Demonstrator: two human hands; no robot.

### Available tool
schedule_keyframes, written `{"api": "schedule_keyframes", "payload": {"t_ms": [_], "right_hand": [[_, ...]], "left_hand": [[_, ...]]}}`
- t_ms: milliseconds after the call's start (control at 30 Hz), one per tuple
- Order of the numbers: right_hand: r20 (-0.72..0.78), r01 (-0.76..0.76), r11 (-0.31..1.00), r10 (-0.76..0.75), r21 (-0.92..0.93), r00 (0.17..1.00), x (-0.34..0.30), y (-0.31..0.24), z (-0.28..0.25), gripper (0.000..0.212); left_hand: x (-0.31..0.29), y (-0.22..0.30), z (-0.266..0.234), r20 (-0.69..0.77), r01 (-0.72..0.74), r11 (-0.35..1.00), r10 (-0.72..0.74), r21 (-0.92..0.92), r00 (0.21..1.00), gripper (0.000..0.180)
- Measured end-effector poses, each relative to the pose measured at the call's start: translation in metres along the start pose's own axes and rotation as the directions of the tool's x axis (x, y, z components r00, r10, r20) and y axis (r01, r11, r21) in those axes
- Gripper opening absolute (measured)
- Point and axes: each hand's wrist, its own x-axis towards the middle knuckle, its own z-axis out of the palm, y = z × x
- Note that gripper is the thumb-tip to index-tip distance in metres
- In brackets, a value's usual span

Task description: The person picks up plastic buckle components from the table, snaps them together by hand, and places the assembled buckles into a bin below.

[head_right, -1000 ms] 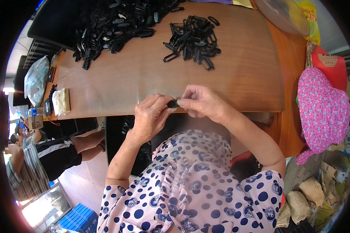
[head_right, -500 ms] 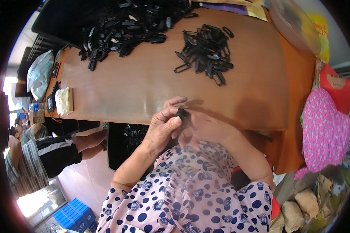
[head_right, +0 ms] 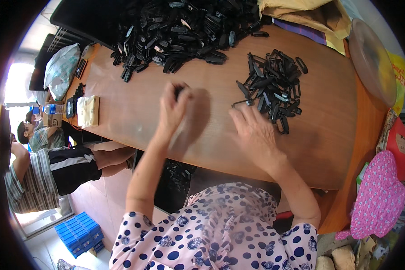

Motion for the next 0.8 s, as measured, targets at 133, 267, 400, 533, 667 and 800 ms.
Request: {"api": "schedule_keyframes", "payload": {"t_ms": [133, 267, 400, 533, 667, 800], "right_hand": [[0.041, 0.110, 0.955, -0.102, -0.274, 0.994, 0.016, 0.024, 0.006, 0.016], [0.060, 0.119, 0.958, -0.106, -0.261, 0.993, 0.020, 0.034, 0.011, 0.012], [0.003, 0.138, 0.966, -0.141, -0.219, 0.990, 0.016, 0.044, 0.017, 0.010], [-0.068, 0.187, 0.952, -0.209, -0.242, 0.976, 0.009, 0.046, 0.017, 0.009], [-0.124, 0.085, 0.996, -0.083, 0.012, 0.989, -0.012, 0.039, 0.012, 0.008], [0.284, -0.317, 0.072, 0.292, 0.946, 0.913, -0.040, 0.018, 0.005, 0.014]], "left_hand": [[0.067, -0.030, -0.030, -0.033, -0.192, 0.722, 0.285, 0.665, 0.958, 0.022], [0.082, -0.043, -0.033, 0.007, -0.127, 0.587, 0.203, 0.800, 0.979, 0.020], [0.071, -0.039, -0.028, 0.024, -0.161, 0.571, 0.241, 0.805, 0.970, 0.017], [0.041, -0.035, -0.021, 0.067, -0.261, 0.636, 0.313, 0.726, 0.947, 0.015], [-0.005, -0.009, -0.005, 0.061, 0.032, 0.967, -0.049, 0.252, 0.997, 0.029], [-0.058, 0.021, 0.011, 0.278, 0.357, 0.819, -0.251, -0.448, 0.927, 0.037]]}}
